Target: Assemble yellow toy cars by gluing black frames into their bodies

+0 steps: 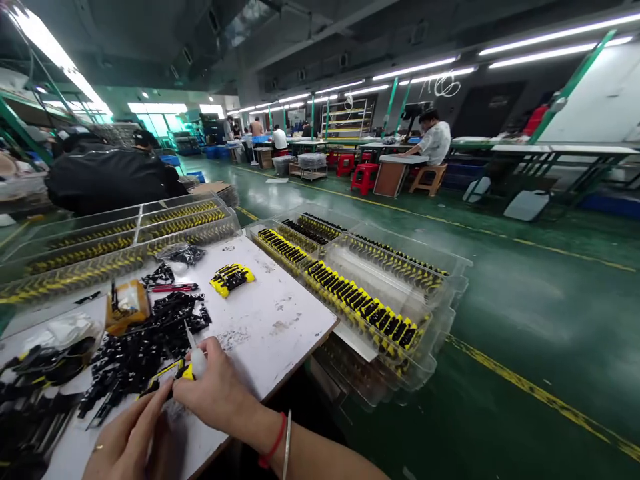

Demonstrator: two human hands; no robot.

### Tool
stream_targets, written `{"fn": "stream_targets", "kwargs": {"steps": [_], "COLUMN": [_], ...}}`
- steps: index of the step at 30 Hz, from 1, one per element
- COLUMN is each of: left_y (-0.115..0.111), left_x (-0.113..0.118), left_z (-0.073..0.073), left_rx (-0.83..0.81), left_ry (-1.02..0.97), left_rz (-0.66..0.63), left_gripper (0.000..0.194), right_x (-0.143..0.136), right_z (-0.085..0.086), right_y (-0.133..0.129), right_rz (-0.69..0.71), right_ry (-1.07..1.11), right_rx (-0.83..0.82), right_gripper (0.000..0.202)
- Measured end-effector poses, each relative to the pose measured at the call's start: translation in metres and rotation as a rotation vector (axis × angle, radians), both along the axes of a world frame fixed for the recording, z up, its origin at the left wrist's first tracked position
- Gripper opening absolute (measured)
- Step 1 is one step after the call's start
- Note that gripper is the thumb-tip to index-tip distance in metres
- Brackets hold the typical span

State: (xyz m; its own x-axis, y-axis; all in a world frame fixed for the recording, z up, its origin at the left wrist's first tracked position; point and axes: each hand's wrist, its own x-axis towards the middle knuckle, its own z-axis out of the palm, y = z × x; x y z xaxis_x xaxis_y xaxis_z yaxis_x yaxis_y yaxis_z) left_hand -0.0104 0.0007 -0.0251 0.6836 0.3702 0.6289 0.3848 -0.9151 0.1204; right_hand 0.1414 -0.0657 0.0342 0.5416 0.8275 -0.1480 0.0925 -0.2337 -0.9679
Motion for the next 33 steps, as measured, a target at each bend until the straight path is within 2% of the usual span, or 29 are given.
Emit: {"fn": "stream_targets", "kwargs": {"steps": [2,5,7,9,12,16,19,21,23,26,29,31,33], "left_y": [0.003,0.006,0.007,0.006,0.002,-0.003,-0.002,0.001,0.005,0.006,0.004,0.001,-0.001], "left_x": [-0.003,-0.008,-0.008,-0.005,0.001,0.007,0.009,0.011,0.011,0.012,0.015,0.019,0.021], "left_z": [0.000,0.003,0.005,0.009,0.015,0.025,0.032,0.034,0.035,0.030,0.024,0.022,0.023], "left_rx": [0.035,-0.017,-0.054,-0.108,-0.360,-0.825,-1.083,-1.198,-1.282,-1.377,-1.454,-1.490,-1.509], "left_ry": [0.038,0.083,0.034,-0.089,-0.258,-0.409,-0.492,-0.551,-0.615,-0.692,-0.789,-0.876,-0.958], "left_rz": [-0.012,-0.050,-0.038,0.025,0.162,0.315,0.414,0.408,0.348,0.237,0.198,0.209,0.231], "left_gripper": [0.064,0.060,0.054,0.045,0.034,0.040,0.043,0.042,0.042,0.040,0.037,0.044,0.059], "right_x": [0.000,0.001,0.004,0.009,0.018,0.029,0.033,0.034,0.034,0.034,0.033,0.032,0.032], "right_z": [-0.001,-0.002,0.002,0.010,0.023,0.033,0.032,0.031,0.029,0.026,0.020,0.016,0.012], "right_y": [0.001,0.002,0.002,0.003,0.008,0.023,0.037,0.046,0.054,0.065,0.074,0.080,0.083], "right_rz": [0.019,0.105,0.203,0.323,0.459,0.461,0.501,0.522,0.558,0.650,0.714,0.729,0.729], "right_ry": [0.003,0.018,0.048,0.089,0.037,-0.349,-0.460,-0.473,-0.448,-0.393,-0.393,-0.410,-0.428], "right_rx": [0.001,0.028,0.060,0.088,0.128,0.193,0.194,0.200,0.199,0.163,0.127,0.098,0.072], "right_gripper": [0.033,0.030,0.031,0.037,0.036,0.012,0.010,0.011,0.013,0.013,0.011,0.010,0.011]}}
